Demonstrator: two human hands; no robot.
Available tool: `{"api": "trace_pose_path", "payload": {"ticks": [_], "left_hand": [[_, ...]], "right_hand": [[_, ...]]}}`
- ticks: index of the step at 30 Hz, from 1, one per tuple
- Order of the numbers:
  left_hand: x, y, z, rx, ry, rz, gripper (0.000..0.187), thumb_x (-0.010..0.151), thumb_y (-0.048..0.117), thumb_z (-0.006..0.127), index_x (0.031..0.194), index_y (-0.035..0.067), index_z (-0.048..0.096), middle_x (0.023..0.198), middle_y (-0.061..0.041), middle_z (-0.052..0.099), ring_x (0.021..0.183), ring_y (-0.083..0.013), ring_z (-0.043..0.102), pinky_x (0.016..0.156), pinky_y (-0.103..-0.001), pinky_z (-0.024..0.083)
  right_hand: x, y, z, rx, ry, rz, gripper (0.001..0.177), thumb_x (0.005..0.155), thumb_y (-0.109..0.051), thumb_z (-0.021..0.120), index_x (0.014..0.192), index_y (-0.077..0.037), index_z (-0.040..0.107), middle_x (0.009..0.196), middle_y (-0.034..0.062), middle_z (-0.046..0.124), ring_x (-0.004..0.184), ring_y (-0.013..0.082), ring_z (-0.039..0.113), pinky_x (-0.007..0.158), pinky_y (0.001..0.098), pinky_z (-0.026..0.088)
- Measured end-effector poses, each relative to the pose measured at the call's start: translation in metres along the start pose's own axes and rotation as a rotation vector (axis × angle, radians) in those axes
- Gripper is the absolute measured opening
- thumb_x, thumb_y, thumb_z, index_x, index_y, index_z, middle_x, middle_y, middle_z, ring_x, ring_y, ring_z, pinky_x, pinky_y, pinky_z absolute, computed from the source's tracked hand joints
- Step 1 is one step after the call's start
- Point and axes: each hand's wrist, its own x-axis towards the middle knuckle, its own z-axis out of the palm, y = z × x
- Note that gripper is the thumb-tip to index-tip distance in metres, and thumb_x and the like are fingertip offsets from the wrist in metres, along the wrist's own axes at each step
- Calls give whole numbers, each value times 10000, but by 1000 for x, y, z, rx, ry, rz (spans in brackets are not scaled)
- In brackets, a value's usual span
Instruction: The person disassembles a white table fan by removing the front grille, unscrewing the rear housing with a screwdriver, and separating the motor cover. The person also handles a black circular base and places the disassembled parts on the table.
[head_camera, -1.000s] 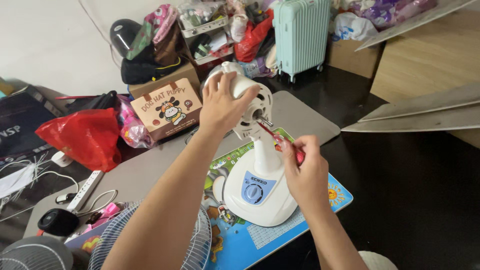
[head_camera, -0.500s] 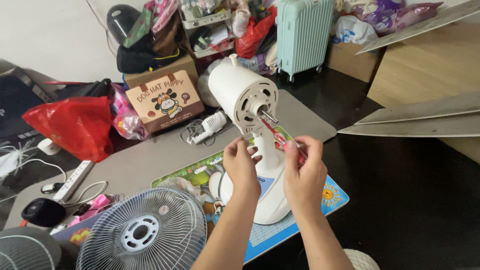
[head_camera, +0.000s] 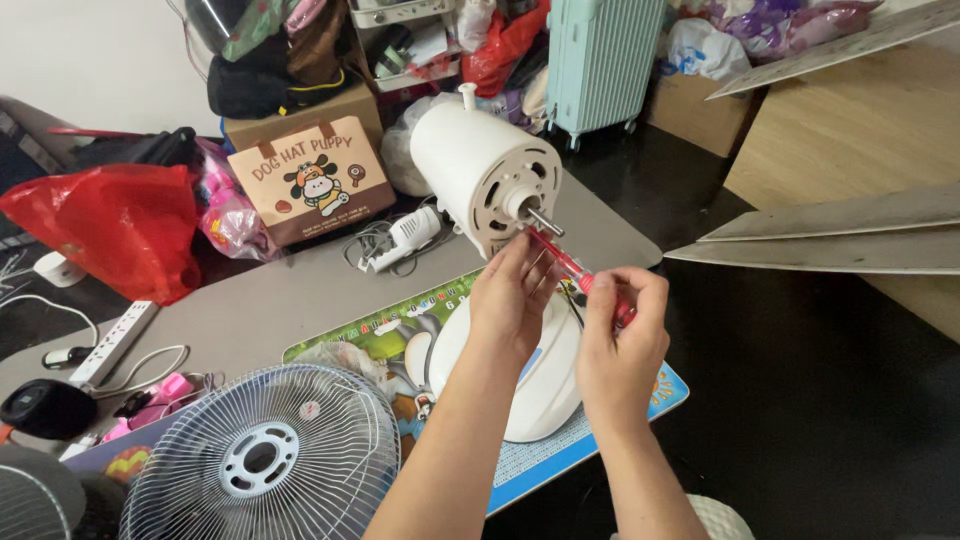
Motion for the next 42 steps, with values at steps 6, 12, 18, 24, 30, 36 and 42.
{"api": "trace_pose_path", "payload": {"ticks": [6,12,18,24,30,36,42], "left_hand": [[-2,4,4,-25,12,-62,222,986,257,643,1115,78,663,1056,-25,736,939,-157,670,826,-328,550],[-7,11,12,13,25,-101,224,989,291,631,1116,112,677,1052,26,737,976,-128,640,888,-343,496],[-6,8,15,8,52,-61,206,982,259,627,1111,110,686,1030,14,722,989,-133,651,901,-377,518],[-6,7,13,11,33,-67,210,993,258,626,1115,96,678,1053,10,720,970,-125,655,871,-342,539],[-8,7,12,34,49,-75,220,989,253,639,1117,80,684,1029,-8,709,923,-136,648,864,-347,550],[-8,9,13,9,94,-60,204,962,244,648,1084,81,671,973,2,708,887,-145,653,841,-361,544],[-9,13,13,-3,170,-56,180,951,254,648,1057,111,670,919,41,724,861,-100,651,838,-341,533]], "right_hand": [[-1,-3,-1,7,-9,65,256,1005,-120,660,1194,-4,531,855,81,652,732,103,593,657,260,503],[1,-11,0,48,-20,220,259,1032,-165,632,1204,-5,523,898,99,673,661,132,575,569,293,466],[3,-12,-2,64,-9,189,294,1019,-207,628,1203,-17,499,965,86,640,759,124,617,618,271,510],[2,-3,-4,-9,-20,96,265,1060,-182,632,1231,-14,519,990,98,625,855,117,615,749,262,528],[4,-4,-4,35,-20,90,343,1021,-187,659,1263,-14,489,1011,71,591,803,104,588,681,260,521],[6,-8,-2,167,-9,168,370,1006,-175,659,1278,-26,458,982,39,574,725,60,552,593,238,489],[7,1,-3,233,-14,194,300,1039,-163,617,1261,-14,482,885,31,557,671,63,519,580,236,460]]}}
